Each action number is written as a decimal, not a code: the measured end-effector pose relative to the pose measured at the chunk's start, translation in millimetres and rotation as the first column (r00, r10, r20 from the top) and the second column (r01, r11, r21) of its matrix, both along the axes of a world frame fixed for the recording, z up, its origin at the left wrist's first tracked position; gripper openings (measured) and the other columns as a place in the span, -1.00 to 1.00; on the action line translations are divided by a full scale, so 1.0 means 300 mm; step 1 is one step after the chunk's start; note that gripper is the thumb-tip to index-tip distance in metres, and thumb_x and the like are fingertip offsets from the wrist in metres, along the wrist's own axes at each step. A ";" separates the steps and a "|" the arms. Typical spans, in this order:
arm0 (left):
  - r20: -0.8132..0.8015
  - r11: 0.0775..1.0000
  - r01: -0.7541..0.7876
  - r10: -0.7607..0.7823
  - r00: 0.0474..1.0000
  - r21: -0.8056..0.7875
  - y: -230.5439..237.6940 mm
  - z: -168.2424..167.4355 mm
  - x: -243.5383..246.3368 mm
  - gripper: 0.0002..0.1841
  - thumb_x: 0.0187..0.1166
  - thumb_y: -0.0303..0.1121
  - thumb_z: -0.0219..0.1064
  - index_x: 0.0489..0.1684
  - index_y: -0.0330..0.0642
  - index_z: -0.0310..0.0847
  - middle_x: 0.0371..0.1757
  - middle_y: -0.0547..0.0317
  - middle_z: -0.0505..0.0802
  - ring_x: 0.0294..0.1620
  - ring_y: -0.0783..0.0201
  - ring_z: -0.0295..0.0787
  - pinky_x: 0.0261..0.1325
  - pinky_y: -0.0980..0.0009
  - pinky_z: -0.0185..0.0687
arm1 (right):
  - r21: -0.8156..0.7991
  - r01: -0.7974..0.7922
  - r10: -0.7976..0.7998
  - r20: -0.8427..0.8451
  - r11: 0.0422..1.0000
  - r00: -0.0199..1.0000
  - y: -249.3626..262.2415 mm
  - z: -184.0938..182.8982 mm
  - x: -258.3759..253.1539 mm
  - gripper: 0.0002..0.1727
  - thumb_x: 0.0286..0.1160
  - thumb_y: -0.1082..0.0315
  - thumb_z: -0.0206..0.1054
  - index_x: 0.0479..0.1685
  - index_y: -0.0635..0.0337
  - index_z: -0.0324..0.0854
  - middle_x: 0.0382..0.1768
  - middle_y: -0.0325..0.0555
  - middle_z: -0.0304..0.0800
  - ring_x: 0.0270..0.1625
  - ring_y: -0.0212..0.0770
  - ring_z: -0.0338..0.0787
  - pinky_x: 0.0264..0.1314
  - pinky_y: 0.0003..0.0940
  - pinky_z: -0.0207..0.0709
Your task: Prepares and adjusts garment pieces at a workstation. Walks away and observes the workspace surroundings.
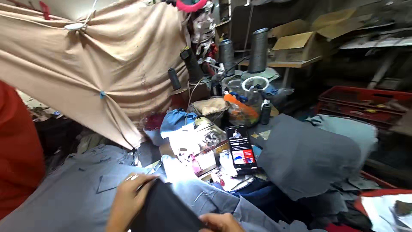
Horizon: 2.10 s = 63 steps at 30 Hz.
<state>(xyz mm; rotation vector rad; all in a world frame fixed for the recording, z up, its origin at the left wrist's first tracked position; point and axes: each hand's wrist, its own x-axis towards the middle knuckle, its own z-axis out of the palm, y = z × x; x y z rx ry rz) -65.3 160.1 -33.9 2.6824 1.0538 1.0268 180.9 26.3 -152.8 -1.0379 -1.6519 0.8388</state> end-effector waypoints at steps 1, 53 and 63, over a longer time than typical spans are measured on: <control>-0.047 0.999 -0.023 0.021 0.999 -0.048 0.077 -0.059 0.059 -0.79 0.58 -0.37 0.32 -0.15 -0.14 0.93 -0.11 0.13 0.97 0.03 0.20 0.90 0.25 0.08 0.75 | -0.076 0.050 -0.048 0.028 0.996 0.998 0.037 -0.062 0.017 -0.74 0.54 0.38 0.39 0.05 0.40 0.78 -0.30 0.10 0.90 -0.29 -0.11 0.89 -0.08 -0.10 0.76; 0.038 0.822 -0.343 0.403 0.915 -0.454 0.239 -0.321 0.377 -0.69 0.42 -0.25 0.52 -0.02 -0.30 0.85 0.01 -0.08 0.92 0.18 0.05 0.84 0.41 0.07 0.61 | -0.298 0.156 -0.218 -0.187 0.942 0.958 0.378 -0.201 0.074 -0.72 0.45 0.25 0.45 -0.63 0.11 0.70 -0.63 -0.46 0.60 -0.48 -0.59 0.56 -0.29 -0.50 0.47; -0.148 0.723 -0.511 0.505 0.850 -0.465 0.422 -0.273 0.381 -0.71 0.64 -0.35 0.26 0.10 -0.36 0.76 0.24 -0.23 0.82 0.39 -0.09 0.70 0.54 -0.01 0.48 | -0.374 0.354 -0.463 -0.258 0.857 0.848 0.482 -0.059 -0.026 -0.55 0.52 0.43 0.38 0.36 0.47 0.58 0.16 0.17 0.78 0.22 -0.17 0.73 0.40 -0.26 0.54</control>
